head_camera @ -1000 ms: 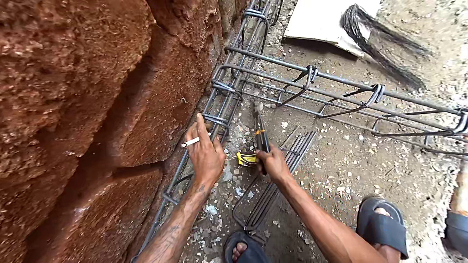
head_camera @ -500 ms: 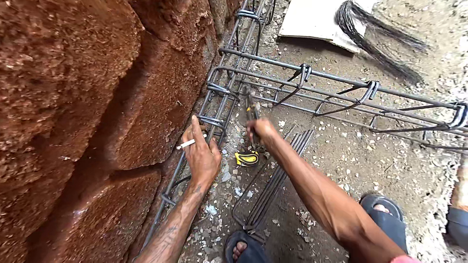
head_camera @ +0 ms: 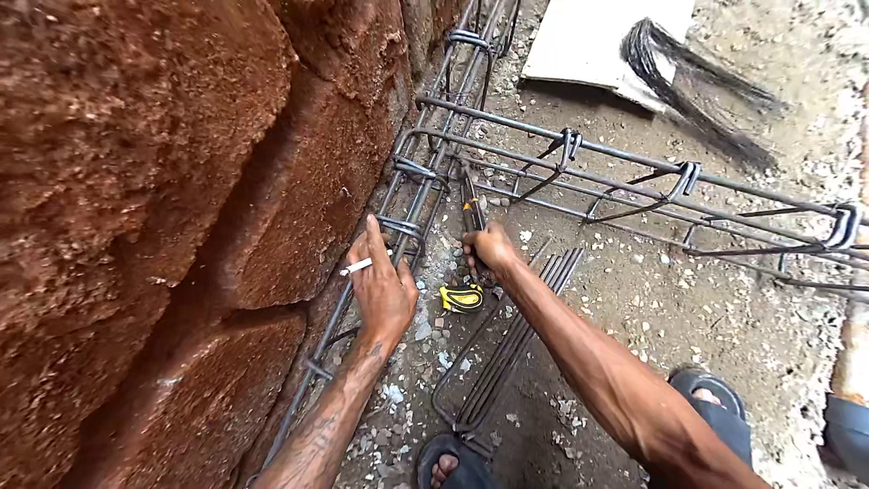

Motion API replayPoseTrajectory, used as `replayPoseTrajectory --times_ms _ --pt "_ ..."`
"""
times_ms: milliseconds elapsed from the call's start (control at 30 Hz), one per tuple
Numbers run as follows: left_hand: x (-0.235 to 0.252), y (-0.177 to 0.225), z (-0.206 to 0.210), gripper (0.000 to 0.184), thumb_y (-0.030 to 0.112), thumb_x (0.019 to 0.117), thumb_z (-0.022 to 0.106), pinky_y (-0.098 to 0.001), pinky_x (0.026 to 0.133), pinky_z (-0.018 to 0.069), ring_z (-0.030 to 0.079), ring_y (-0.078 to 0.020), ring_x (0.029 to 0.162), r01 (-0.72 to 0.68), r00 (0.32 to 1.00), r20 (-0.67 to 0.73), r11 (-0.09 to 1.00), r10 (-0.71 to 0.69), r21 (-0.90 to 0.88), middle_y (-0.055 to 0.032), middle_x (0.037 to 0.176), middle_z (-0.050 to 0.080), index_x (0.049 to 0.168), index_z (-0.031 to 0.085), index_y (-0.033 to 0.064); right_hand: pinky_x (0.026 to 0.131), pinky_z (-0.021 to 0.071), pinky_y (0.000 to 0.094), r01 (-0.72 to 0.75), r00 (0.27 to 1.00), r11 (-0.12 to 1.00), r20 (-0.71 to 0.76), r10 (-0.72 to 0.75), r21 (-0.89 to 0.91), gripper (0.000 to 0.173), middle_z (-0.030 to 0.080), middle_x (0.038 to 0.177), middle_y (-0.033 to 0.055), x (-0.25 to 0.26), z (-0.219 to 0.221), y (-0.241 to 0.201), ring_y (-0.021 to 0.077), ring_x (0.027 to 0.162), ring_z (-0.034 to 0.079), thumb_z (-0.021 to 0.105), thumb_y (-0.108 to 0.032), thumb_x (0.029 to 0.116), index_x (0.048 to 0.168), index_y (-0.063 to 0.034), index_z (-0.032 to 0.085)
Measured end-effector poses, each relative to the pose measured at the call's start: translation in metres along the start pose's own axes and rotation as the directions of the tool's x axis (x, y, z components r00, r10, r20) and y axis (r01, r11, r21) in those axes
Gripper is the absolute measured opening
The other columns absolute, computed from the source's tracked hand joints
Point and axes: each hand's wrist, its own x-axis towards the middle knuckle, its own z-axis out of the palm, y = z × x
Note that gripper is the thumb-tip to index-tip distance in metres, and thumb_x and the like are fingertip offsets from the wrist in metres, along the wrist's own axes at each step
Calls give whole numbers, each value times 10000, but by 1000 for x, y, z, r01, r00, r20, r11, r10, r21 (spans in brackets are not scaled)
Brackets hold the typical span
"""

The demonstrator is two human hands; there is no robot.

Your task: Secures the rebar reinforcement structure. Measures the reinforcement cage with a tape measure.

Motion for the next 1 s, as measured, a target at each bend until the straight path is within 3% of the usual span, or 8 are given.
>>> replayPoseTrajectory --times_ms 167,300,500,567,633,733,867,1000 --pt "-1 0 0 762 61 933 576 -558 1091 397 502 -403 1313 5 1000 11 1000 -5 2 -209 1404 554 1609 229 14 401 467 278 -49 998 999 -31 49 -19 117 517 665 33 21 -6 -10 114 423 469 515 -147 1054 1086 -35 510" --pt "2 2 0 750 62 936 570 -568 1094 389 490 -412 1331 5 1000 4 1000 -5 13 -219 1396 563 1606 238 2 393 483 262 33 999 998 -13 -34 -50 129 543 640 45 6 -2 -1 111 410 503 528 -139 1059 1071 -12 507" --pt "2 2 1 757 64 931 580 -562 1088 396 498 -407 1317 -3 1000 2 1000 3 6 -219 1402 553 1604 239 1 409 480 282 -27 998 998 -56 24 -57 149 537 683 43 20 -12 -12 118 431 488 528 -158 1055 1122 -27 507" --pt "-1 1 1 744 70 934 565 -551 1094 396 488 -407 1331 -11 1000 0 1000 11 15 -222 1412 545 1603 246 -1 432 497 289 13 996 983 -82 -28 -181 196 566 711 62 13 -13 -1 133 453 523 525 -173 1054 1179 -24 503" --pt "0 0 2 740 61 930 559 -546 1095 396 485 -407 1336 -16 1000 -9 1000 16 17 -221 1406 552 1600 251 -4 550 539 364 61 988 888 -101 -119 -456 281 632 822 107 15 -21 1 191 589 612 557 -221 1034 1233 -24 540" --pt "-2 0 3 736 62 932 550 -557 1094 392 485 -406 1337 -14 1000 -1 1000 14 15 -222 1414 548 1602 253 3 847 534 584 90 968 615 -78 -240 -784 320 675 1070 236 3 -30 -15 390 1020 686 565 -224 1016 1250 -7 544" --pt "-2 0 4 732 69 923 543 -548 1083 398 498 -402 1316 -21 1000 -20 999 21 33 -211 1399 561 1596 266 -4 836 528 610 150 935 346 19 -354 -926 324 689 1063 234 2 -31 -34 424 1048 685 581 -225 985 1237 -22 560" --pt "-1 1 3 739 68 921 548 -547 1083 400 497 -402 1315 -10 1000 -17 999 10 32 -209 1395 560 1600 263 6 847 520 606 211 947 313 115 -299 -926 261 683 1072 217 7 -30 -53 406 1065 675 592 -227 984 1163 -37 583"
